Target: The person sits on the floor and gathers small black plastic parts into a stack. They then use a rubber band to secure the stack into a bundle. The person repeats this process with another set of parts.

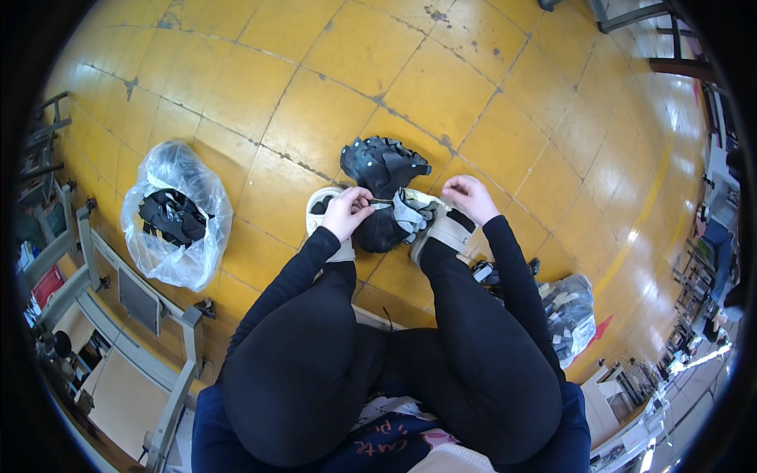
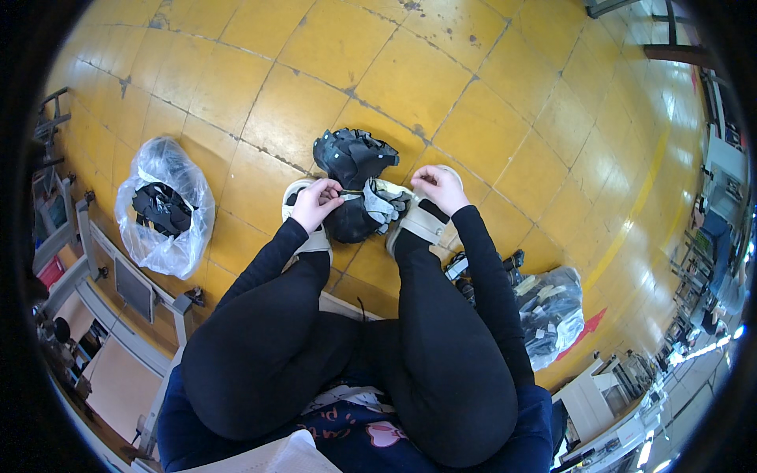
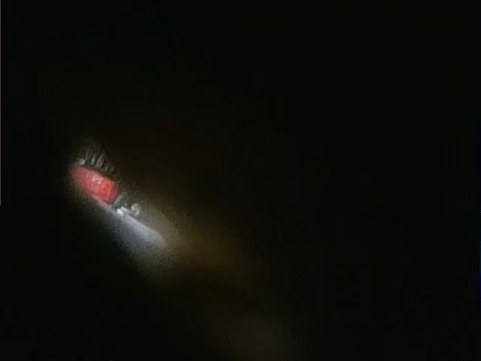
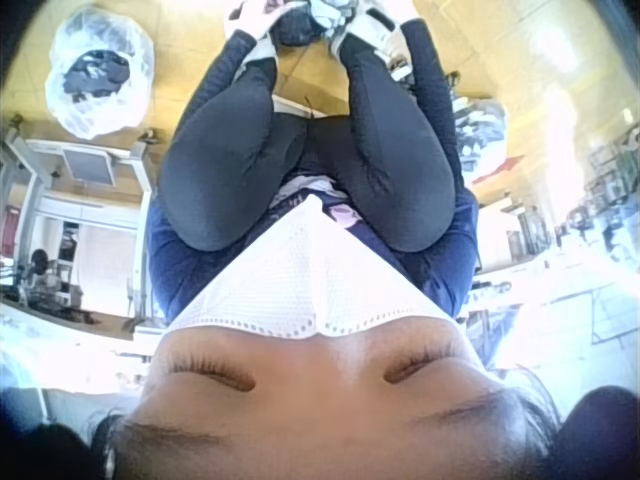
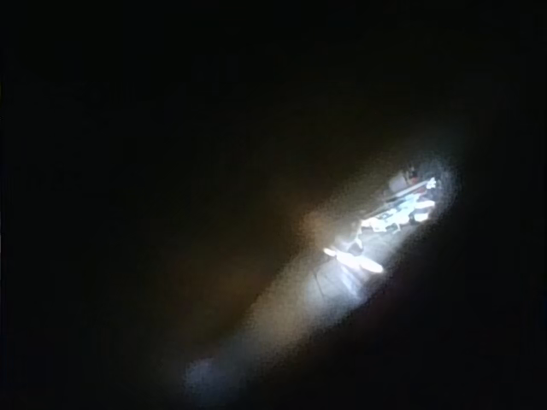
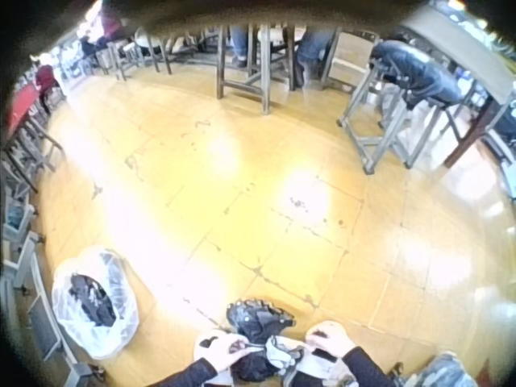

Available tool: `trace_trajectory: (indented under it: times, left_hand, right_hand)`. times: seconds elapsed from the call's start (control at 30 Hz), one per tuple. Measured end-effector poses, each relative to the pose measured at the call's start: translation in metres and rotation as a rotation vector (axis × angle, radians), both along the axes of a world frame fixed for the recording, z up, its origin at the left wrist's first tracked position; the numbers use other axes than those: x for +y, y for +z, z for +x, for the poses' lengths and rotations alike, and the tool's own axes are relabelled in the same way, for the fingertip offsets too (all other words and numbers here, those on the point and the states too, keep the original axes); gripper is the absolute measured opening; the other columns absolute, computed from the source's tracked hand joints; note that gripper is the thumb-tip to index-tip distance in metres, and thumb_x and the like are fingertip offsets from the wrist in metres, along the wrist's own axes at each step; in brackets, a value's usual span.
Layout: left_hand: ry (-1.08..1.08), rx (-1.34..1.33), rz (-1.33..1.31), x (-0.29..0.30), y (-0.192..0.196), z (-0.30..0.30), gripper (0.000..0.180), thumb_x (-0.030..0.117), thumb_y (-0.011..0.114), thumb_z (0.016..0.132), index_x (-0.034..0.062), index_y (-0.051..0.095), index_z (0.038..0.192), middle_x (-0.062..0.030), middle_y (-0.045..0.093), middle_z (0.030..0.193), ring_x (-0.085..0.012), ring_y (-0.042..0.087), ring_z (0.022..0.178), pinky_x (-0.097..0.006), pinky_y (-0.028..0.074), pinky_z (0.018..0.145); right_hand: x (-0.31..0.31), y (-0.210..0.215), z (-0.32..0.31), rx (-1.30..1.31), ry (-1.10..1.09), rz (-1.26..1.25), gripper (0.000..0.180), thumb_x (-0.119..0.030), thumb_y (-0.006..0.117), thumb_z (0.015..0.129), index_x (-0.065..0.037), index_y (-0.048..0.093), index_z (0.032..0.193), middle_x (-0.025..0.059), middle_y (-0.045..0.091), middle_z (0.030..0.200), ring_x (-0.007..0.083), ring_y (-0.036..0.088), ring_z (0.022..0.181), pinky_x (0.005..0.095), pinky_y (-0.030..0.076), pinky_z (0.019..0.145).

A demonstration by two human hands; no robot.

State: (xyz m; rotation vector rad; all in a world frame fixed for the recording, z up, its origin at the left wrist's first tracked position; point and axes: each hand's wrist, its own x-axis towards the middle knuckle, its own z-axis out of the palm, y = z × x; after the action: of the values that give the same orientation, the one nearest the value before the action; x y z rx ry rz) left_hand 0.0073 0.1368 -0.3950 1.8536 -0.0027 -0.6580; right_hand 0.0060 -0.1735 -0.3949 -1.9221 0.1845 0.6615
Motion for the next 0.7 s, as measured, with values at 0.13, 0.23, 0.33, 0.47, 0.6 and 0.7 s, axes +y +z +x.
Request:
trace_trajectory:
  times: [0.13,0.23,0.33,0.47,0.6,0.7]
  left_hand:
    - [-0.107,-0.034,0.190,0.001,0.005,0.001,0.016,0.010,0.074,0.076,0.0020,0.062,0.082,-0.0035,0.059,0.072,-0.0092,0.058,0.061,-0.024,0.048,0.060]
    - [-0.140,-0.036,0.169,0.006,0.004,0.003,0.016,0.011,0.075,0.076,0.0020,0.062,0.081,-0.0039,0.060,0.070,-0.0106,0.058,0.059,-0.025,0.049,0.058]
    - [-0.168,-0.033,0.179,0.006,0.001,0.005,0.017,0.013,0.074,0.076,0.0020,0.062,0.080,-0.0048,0.062,0.068,-0.0113,0.059,0.059,-0.026,0.049,0.059]
    - [-0.210,-0.008,0.258,0.001,0.002,0.007,0.019,0.018,0.073,0.078,0.0026,0.063,0.080,-0.0073,0.062,0.067,-0.0156,0.060,0.060,-0.030,0.049,0.060]
    - [-0.256,0.036,0.371,0.002,0.003,0.007,0.024,0.026,0.070,0.081,0.0029,0.064,0.081,-0.0086,0.062,0.067,-0.0196,0.061,0.061,-0.032,0.049,0.060]
    - [-0.255,0.102,0.352,0.002,0.010,0.006,0.027,0.031,0.067,0.083,0.0034,0.064,0.081,-0.0121,0.063,0.070,-0.0259,0.063,0.067,-0.036,0.049,0.064]
  right_hand:
    - [0.015,0.009,0.002,0.063,-0.366,0.235,0.009,-0.010,0.062,0.087,-0.002,0.064,0.092,0.0009,0.062,0.080,0.0066,0.057,0.074,0.0237,0.047,0.067]
    - [0.036,0.026,0.005,-0.111,-0.140,0.213,0.009,-0.008,0.061,0.088,-0.003,0.063,0.094,0.0007,0.063,0.084,0.0058,0.057,0.077,0.0238,0.047,0.068]
    - [0.063,0.044,0.011,-0.217,0.170,0.160,0.010,-0.009,0.062,0.085,-0.004,0.062,0.095,0.0057,0.063,0.084,0.0158,0.062,0.078,0.0286,0.049,0.070]
    - [0.092,0.039,0.005,-0.272,0.390,0.058,0.017,-0.011,0.060,0.083,-0.007,0.060,0.099,0.0112,0.060,0.086,0.0285,0.062,0.083,0.0384,0.050,0.073]
    - [0.109,0.033,-0.001,-0.418,0.434,-0.149,0.026,-0.012,0.062,0.083,-0.010,0.057,0.109,0.0102,0.060,0.090,0.0297,0.062,0.085,0.0394,0.051,0.073]
    - [0.110,0.029,0.000,-0.388,0.428,-0.152,0.027,-0.012,0.062,0.083,-0.012,0.058,0.110,0.0092,0.060,0.091,0.0291,0.062,0.086,0.0392,0.051,0.073]
